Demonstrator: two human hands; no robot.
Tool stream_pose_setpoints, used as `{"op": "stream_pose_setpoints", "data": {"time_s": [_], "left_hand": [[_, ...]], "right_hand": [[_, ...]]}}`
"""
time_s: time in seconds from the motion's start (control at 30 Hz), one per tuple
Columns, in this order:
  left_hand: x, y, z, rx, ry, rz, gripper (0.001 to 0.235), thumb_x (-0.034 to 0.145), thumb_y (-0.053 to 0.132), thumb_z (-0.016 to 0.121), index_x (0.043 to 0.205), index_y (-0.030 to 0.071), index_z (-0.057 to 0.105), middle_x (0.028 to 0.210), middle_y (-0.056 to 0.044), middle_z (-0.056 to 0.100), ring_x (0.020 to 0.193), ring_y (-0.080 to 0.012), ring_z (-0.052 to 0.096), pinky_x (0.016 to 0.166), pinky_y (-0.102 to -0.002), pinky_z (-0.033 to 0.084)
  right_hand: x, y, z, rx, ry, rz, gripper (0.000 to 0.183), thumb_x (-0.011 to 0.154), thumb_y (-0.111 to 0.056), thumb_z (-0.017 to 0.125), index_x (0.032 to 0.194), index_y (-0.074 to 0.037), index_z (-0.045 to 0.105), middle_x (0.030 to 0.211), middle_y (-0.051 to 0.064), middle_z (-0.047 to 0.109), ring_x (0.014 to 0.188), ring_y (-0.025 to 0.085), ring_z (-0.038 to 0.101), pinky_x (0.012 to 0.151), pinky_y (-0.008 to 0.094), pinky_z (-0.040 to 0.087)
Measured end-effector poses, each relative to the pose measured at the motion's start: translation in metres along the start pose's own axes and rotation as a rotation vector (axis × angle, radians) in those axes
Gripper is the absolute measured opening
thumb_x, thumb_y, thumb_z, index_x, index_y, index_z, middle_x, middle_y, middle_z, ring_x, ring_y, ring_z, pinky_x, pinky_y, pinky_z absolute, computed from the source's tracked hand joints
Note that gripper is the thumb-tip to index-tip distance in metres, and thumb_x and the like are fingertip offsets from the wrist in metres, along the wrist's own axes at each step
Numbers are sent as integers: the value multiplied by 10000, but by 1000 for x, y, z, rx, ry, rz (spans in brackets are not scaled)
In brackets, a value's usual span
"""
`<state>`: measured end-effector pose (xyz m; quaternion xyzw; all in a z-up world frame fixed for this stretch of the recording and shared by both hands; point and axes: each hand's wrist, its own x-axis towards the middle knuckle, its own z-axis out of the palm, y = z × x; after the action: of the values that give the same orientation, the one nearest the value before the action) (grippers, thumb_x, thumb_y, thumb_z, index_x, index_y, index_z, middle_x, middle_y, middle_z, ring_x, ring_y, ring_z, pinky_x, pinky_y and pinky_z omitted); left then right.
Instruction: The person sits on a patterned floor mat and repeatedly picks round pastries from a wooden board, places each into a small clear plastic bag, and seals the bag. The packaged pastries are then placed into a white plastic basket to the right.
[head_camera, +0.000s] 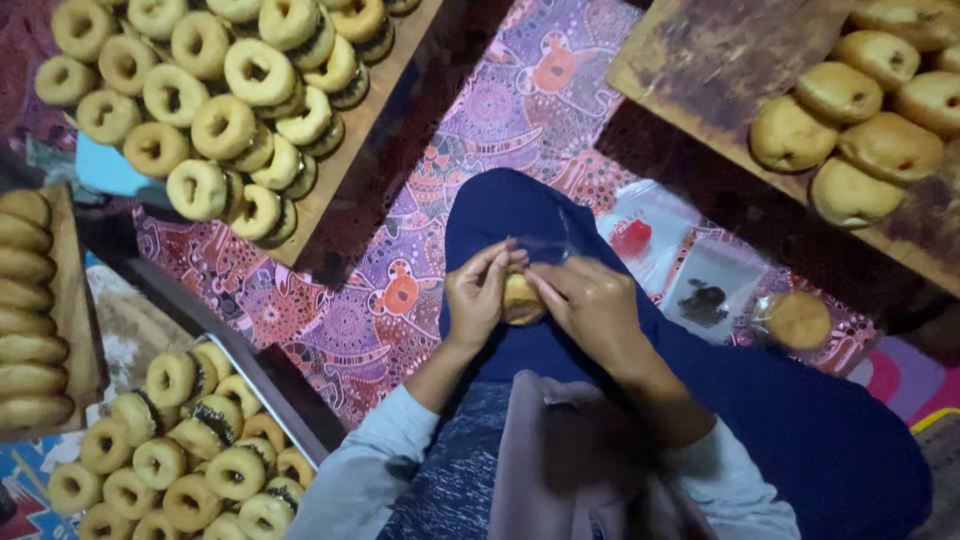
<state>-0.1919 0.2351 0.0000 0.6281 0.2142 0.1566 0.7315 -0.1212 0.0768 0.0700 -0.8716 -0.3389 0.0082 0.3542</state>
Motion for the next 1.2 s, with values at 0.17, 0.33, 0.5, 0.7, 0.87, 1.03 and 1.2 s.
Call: {"op": "stream_pose_setpoints", "data": {"time_s": [0.17,0.33,0.5,0.7,0.87,1.03,1.2], "left_hand": [[-4,0,1,498,-49,339,172,984,40,645,1095,-48,743,1014,-153,787,951,-130,755,810,-284,601],[-22,23,7,360,-36,371,176,994,9,606,1104,-24,739,1066,-160,785,976,-211,781,874,-311,622],[-32,41,15,218,33,367,223,1038,11,548,1186,-58,699,1258,-204,713,1192,-284,701,1044,-372,550],[-8,17,-5,59,156,121,205,1097,109,536,1150,-22,685,1176,-196,741,1117,-277,712,1024,-400,574],[14,-8,-46,-458,262,16,122,1097,121,509,1129,19,568,1102,-188,705,1065,-306,709,937,-432,596],[3,2,-29,-333,335,57,144,1095,125,501,1144,14,578,1159,-186,715,1148,-307,702,1005,-446,572],[-31,12,-12,381,-35,519,174,1155,152,578,1295,78,650,1317,-209,681,1312,-351,632,1176,-449,455]], "right_hand": [[7,11,18,48,108,-253,354,881,-84,750,1225,-1,726,1002,140,726,914,281,721,788,396,587],[12,52,7,-6,62,145,309,945,-52,705,1254,-43,699,1121,153,747,983,316,733,850,387,581],[-43,59,26,894,-243,386,635,862,-70,728,1441,-59,467,1276,73,658,1185,200,622,970,334,510],[-61,59,98,1111,-193,456,374,996,-109,675,1361,-47,626,1197,78,698,1082,147,647,971,323,518],[-34,79,56,425,-183,346,260,886,38,626,1061,-49,797,1187,176,737,1099,296,686,987,383,540],[-38,39,48,318,27,161,287,872,-74,652,1152,-10,674,1269,206,697,1168,331,687,1010,360,542],[-45,26,104,1060,-12,389,505,948,-58,695,1412,18,511,1279,127,663,1191,200,635,1018,333,532]]}}
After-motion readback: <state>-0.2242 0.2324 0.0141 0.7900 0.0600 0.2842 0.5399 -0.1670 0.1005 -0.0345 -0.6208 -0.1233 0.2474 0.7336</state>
